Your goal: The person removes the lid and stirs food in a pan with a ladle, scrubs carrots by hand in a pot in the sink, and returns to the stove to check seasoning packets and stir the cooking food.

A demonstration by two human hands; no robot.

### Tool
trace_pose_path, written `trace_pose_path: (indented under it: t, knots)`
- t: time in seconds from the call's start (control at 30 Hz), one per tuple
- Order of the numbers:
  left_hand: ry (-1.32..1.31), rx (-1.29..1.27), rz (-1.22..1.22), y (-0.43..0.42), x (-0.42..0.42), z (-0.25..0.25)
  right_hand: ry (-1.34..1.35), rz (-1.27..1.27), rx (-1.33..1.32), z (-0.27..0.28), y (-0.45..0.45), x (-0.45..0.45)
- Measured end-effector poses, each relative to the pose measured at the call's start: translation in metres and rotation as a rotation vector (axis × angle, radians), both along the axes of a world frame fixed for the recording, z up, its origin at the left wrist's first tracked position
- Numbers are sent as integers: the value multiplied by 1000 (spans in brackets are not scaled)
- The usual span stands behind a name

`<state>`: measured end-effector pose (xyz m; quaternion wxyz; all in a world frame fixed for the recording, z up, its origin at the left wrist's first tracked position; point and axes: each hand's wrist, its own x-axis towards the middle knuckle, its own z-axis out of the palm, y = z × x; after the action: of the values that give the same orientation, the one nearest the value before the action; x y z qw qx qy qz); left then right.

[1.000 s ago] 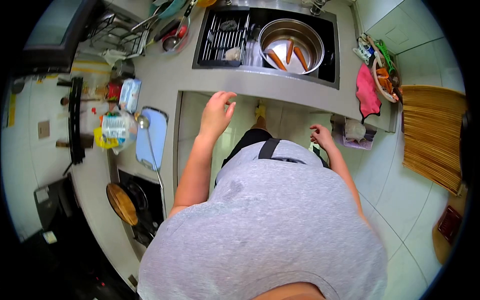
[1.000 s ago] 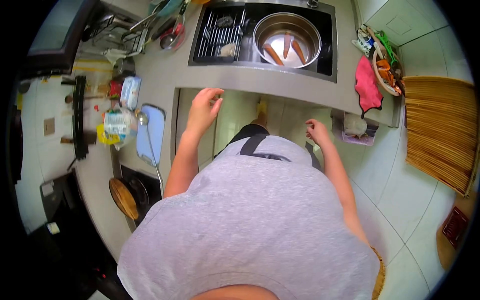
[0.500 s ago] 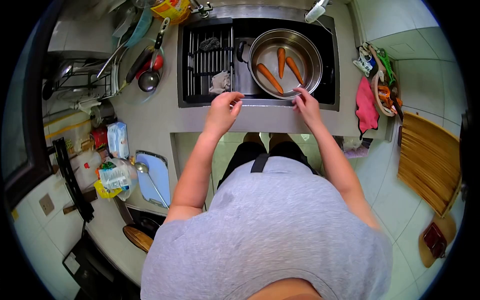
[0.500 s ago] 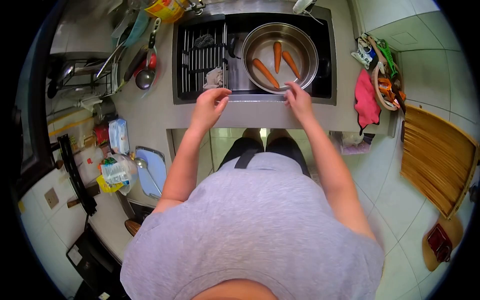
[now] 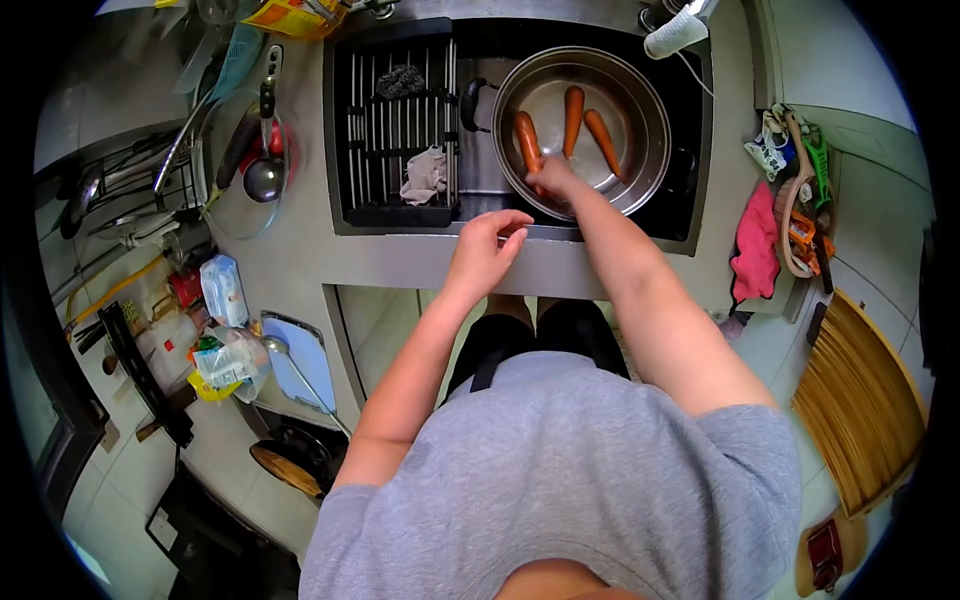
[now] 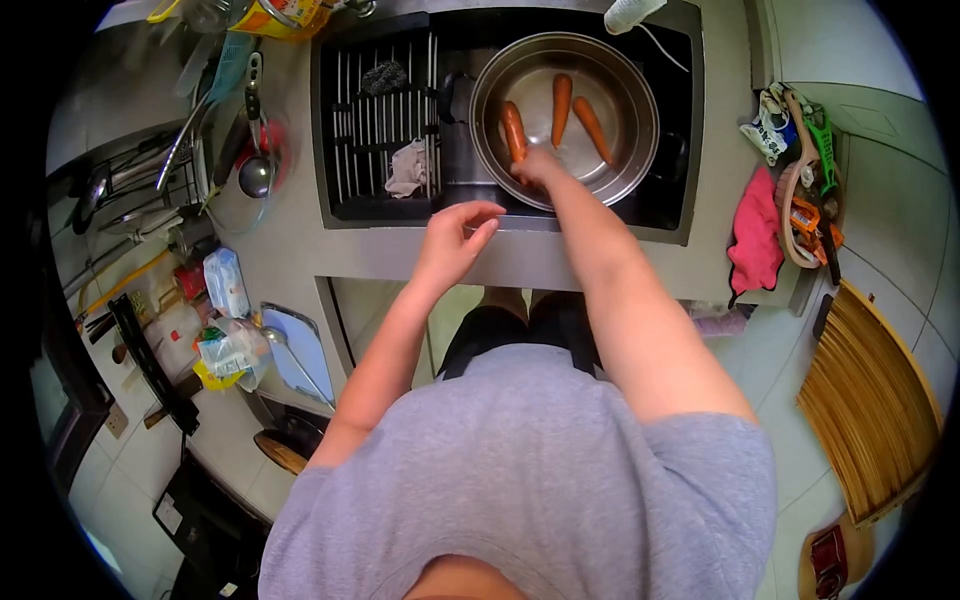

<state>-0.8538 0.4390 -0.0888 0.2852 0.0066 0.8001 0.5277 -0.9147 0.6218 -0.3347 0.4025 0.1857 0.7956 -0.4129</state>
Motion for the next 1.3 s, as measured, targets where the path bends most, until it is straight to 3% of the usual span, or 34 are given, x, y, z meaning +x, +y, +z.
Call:
trace_pose_path:
  t: [0.03, 0.07, 0.13, 0.2, 0.23, 0.27, 0.3, 0.33, 0.4, 0.47, 0.53, 0.57, 0.6, 0.67, 0.7, 0.73, 0.8, 0.87, 0.9, 0.97, 1.03, 1.07, 1.13, 1.17, 1.23, 1.27, 1.3]
  knots:
    - [-2, -1, 3, 3, -1, -6, -182, -167, -319, -5, 1, -4]
    - [-109, 109, 84, 7, -2, -15, -180, -164, -319, 5, 4, -8]
    - [-206, 221, 164, 18, -8, -42, -269, -589, -611, 50, 15, -24]
    - [-67, 62, 236, 37, -23, -64, -186, -555, -566, 83, 20, -23]
    - [-65, 65, 234, 46, -31, -66, 45, -351, -426, 89, 24, -20]
    - [-367, 312, 364, 56, -44, -56, 271, -144, -280, 94, 27, -14]
    - [-670, 560, 487, 65, -55, -50, 400, -252, -304, 123, 20, -1]
    - [-669, 561, 484, 71, -61, -55, 498, -282, -348, 137, 14, 8]
    - [-538, 572, 461, 80, -71, -62, 966, 2, 25, 147, 7, 24]
    - [-490, 556, 516, 80, -74, -67, 967, 56, 43, 169, 11, 28]
    - [-555, 624, 371, 68, -78, -83, 334, -465, -791, 189, 19, 26]
    - [-563, 524, 436, 78, -75, -57, 356, -741, -882, 178, 19, 28]
    - [-573, 519, 426, 84, -66, -47, 331, -860, -835, 189, 22, 23]
    - [-486, 477, 234, 96, -51, -38, 486, -861, -877, 201, 18, 15]
    - [-3, 186, 69, 104, -42, -48, 488, -881, -868, 204, 20, 13]
    - [-12, 189, 52, 105, -33, -57, 529, -824, -848, 208, 23, 10]
    - [242, -70, -22, 112, -27, -27, 576, -775, -819, 208, 35, -2]
    - [259, 13, 14, 114, -23, -4, 558, -621, -533, 205, 44, -14]
    - [211, -39, -34, 111, -23, 4, 555, -626, -532, 205, 46, -17]
    - [169, -91, -77, 106, -24, 5, 247, -885, -665, 203, 54, -25]
    - [-87, 98, -26, 99, -22, 1, -33, -1093, -812, 202, 62, -25]
    - [-86, 97, -26, 95, -26, 7, -32, -1093, -813, 195, 63, -22]
    - [-671, 504, 146, 86, -36, 26, 33, -1181, -1161, 179, 62, -14]
    - [-776, 568, 188, 84, -42, 27, 31, -1183, -1162, 184, 60, -12]
    - [-1057, 894, 198, 71, -55, 14, 132, -1316, -1422, 200, 52, -8]
    - [-1218, 1100, 188, 67, -61, 7, 126, -1310, -1423, 196, 53, -7]
    - [-1271, 1137, 176, 64, -62, 1, 199, -1249, -1468, 192, 55, -7]
